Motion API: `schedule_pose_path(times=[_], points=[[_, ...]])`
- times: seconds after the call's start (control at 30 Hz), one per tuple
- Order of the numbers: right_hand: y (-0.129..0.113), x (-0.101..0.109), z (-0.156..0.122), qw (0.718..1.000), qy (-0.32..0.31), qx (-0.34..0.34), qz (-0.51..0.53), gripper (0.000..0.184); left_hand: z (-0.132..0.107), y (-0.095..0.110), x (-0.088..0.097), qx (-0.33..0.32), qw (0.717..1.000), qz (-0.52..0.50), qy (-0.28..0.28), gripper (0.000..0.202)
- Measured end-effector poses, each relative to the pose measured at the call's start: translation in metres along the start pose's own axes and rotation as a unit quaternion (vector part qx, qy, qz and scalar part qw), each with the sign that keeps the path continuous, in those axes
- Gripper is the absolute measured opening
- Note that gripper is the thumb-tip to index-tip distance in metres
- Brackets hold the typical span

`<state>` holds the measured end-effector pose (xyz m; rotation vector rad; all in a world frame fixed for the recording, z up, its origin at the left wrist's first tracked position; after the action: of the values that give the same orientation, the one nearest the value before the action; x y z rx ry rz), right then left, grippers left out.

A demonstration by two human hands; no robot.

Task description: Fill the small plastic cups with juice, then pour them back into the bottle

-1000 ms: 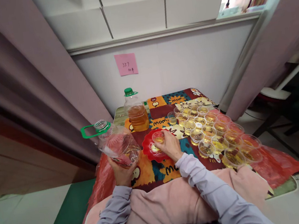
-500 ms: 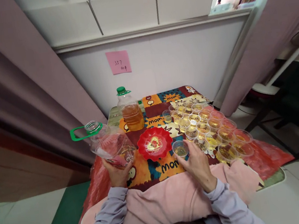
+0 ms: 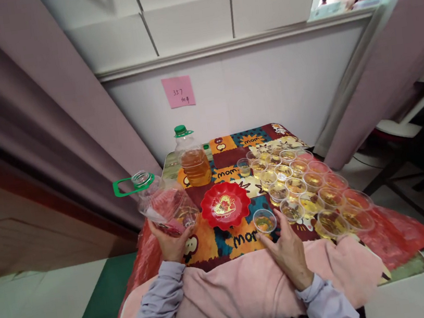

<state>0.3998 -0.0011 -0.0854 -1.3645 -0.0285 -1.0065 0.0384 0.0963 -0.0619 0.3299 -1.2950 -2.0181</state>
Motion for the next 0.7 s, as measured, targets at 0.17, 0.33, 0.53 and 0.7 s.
schedule_pose_path(times=[0.17, 0.33, 0.53, 0.7], points=[[0.006, -0.005, -0.006, 1.000, 0.006, 0.025, 0.003, 0.080, 0.005, 0.009, 0.003, 0.009, 0.999, 0.034, 0.003, 0.141], [0.013, -0.012, -0.009, 0.999, 0.019, 0.045, 0.005, 0.077, 0.012, 0.027, 0.012, 0.000, 1.000, 0.003, 0.022, 0.113], [0.015, -0.013, -0.010, 0.999, 0.013, 0.031, 0.011, 0.078, 0.026, 0.054, -0.001, -0.003, 0.999, -0.049, 0.022, 0.088], [0.013, -0.012, -0.009, 0.999, 0.018, 0.020, 0.023, 0.077, 0.018, 0.067, -0.052, 0.035, 0.983, -0.149, -0.105, 0.105]])
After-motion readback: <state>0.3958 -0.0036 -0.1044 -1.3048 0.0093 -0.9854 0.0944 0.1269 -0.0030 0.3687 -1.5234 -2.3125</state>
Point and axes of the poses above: each hand's wrist, its own z-axis towards the middle knuckle, its own x-axis out of the back of the hand, y = z × x, the point moved 3 cm from there along z, towards the middle knuckle, and after that the axes turned 10 degrees about y, right-handed, at the moved point
